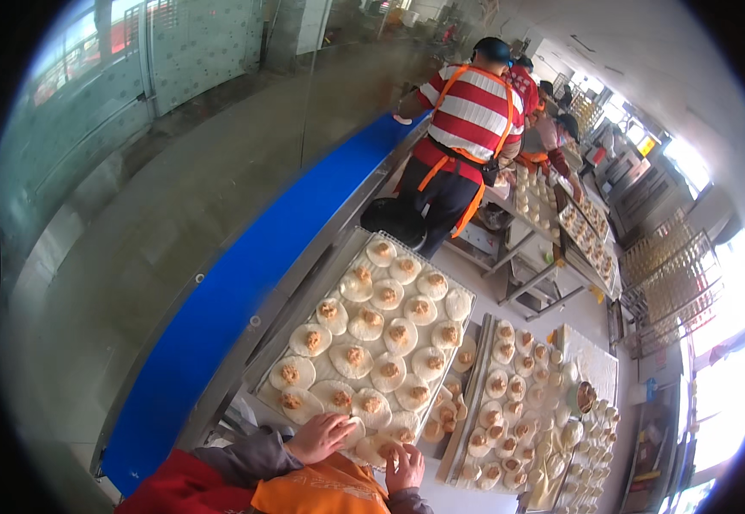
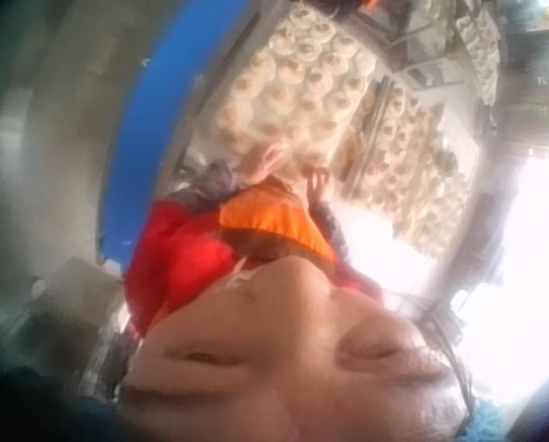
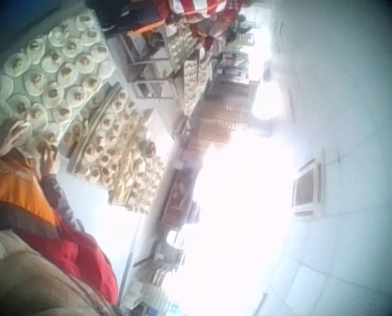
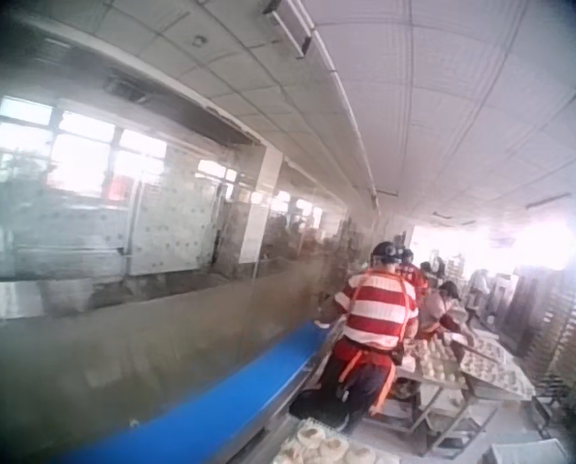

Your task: The person assembles dumplings by hand on a production line. They pick up dough discs from a conveyor, place filling on them, fold and seal the dough, then place the finished dumplings onto trays. The person also moves trays of completed dumplings to a rack.

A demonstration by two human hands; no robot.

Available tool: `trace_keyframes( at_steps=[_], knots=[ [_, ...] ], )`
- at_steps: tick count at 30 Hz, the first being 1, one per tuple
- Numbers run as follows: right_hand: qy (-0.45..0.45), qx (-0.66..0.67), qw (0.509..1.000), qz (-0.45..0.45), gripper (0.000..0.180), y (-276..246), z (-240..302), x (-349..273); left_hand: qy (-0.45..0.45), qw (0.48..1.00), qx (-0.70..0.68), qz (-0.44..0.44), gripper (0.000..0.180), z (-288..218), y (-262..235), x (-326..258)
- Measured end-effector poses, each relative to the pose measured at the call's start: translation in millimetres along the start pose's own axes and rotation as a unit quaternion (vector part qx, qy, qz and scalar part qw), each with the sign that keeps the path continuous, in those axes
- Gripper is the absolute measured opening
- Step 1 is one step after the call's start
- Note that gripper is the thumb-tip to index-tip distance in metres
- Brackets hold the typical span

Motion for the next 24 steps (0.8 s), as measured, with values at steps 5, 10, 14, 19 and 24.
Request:
trace_keyframes(
  at_steps=[5,10,14,19,24],
  knots=[
    [-0.002,0.016,0.999,-0.031,0.029,-13.7,8.7,7.1,0.025,0.996,-0.078,-0.038,0.035,8.9,-35.5,-3.7],
    [-0.015,0.013,1.0,-0.019,0.025,-13.7,23.3,15.9,-0.052,0.987,-0.149,-0.042,0.025,32.7,-63.4,-35.2],
    [-0.037,0.041,0.998,-0.033,0.021,-6.6,49.3,28.0,-0.119,0.981,-0.131,-0.083,0.021,57.8,-85.6,-57.7],
    [-0.072,0.104,0.992,-0.002,0.029,7.1,89.9,37.7,-0.181,0.974,-0.108,-0.089,0.021,73.3,-100.9,-60.5],
    [-0.059,0.11,0.99,0.07,0.028,17.3,104.6,34.6,-0.239,0.956,-0.128,-0.115,0.027,75.5,-100.3,-58.5]
  ],
)
Point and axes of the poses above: each hand's wrist, its own x-axis towards the middle knuckle, its own y-axis out of the palm, z = x × y, the point moved 2 cm from there along x, towards the middle knuckle, and after that the axes turned 9 degrees about -z, right-handed, at the moved point
